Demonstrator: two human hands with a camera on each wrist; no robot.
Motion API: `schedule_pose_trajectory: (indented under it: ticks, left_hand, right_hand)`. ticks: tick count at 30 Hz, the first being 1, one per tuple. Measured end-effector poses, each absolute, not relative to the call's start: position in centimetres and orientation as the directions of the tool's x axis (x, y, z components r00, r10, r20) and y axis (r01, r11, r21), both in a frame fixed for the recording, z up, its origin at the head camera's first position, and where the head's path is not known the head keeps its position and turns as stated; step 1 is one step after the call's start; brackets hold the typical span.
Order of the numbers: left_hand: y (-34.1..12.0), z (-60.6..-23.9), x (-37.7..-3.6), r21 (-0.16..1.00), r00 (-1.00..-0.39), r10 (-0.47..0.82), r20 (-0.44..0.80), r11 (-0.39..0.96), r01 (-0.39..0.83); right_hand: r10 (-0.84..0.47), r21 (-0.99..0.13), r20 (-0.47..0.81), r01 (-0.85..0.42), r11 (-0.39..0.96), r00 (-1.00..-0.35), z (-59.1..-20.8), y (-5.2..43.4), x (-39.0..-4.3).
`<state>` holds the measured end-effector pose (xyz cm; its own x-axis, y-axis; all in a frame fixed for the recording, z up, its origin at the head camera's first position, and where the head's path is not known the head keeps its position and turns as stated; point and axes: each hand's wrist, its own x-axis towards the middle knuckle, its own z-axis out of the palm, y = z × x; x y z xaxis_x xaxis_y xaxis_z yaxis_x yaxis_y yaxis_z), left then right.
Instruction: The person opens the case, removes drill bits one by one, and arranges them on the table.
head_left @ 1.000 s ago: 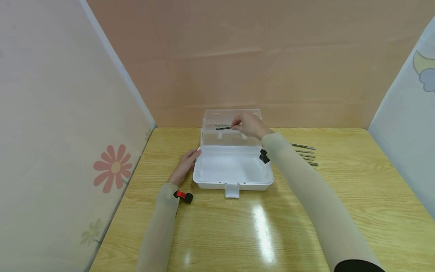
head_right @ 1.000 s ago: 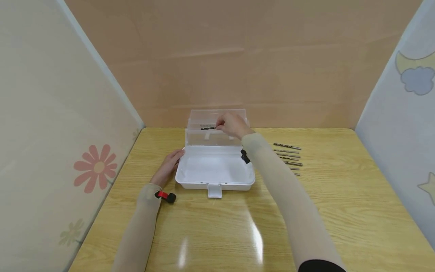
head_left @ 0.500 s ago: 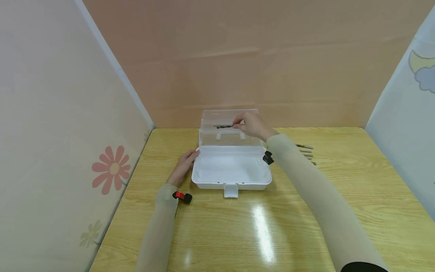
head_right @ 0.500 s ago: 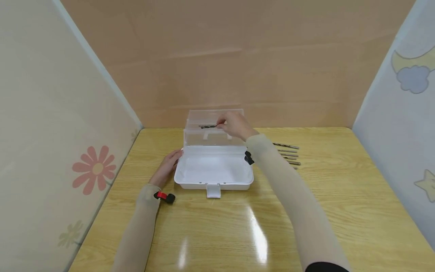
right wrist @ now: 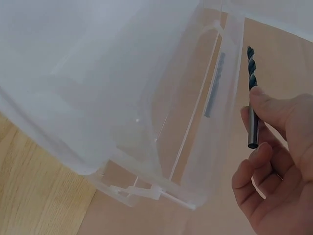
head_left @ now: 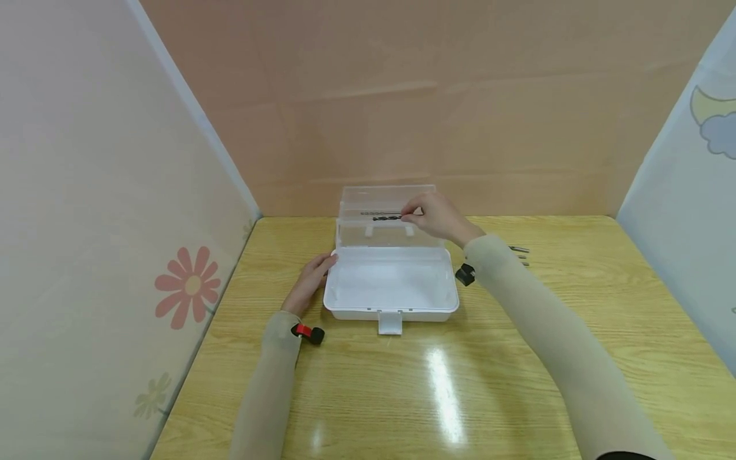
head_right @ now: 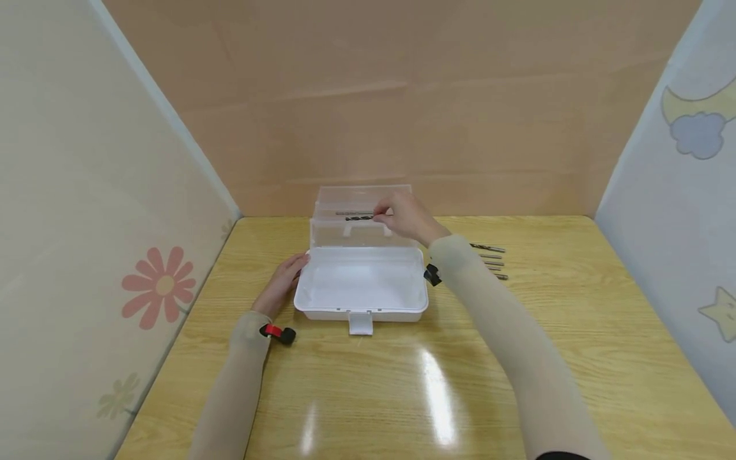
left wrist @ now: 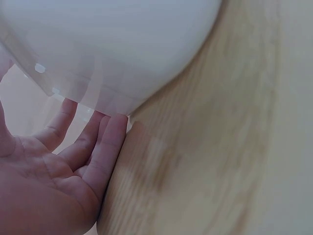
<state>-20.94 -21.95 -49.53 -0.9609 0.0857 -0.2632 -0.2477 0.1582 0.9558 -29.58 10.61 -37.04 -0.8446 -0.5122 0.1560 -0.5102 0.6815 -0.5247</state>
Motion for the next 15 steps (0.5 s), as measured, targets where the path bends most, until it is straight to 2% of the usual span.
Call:
schedule_pose_trajectory:
  ticks: [9, 15]
  left_hand:
    - [-22.0, -49.5, -20.9, 0.955, -0.960, 0.085, -0.266, 0.160, -0.251]
    - [-21.9, -49.4, -20.8, 0.954, -0.960, 0.083, -0.268, 0.158, -0.253]
  right_hand:
    - [-0.489, -0.547, 0.158, -0.488, 0.680, -0.858, -37.5, 11.6, -28.3]
    - [-0.441, -0.609, 0.132, -0.424, 0.671, -0.888, -38.3, 12.4, -27.5]
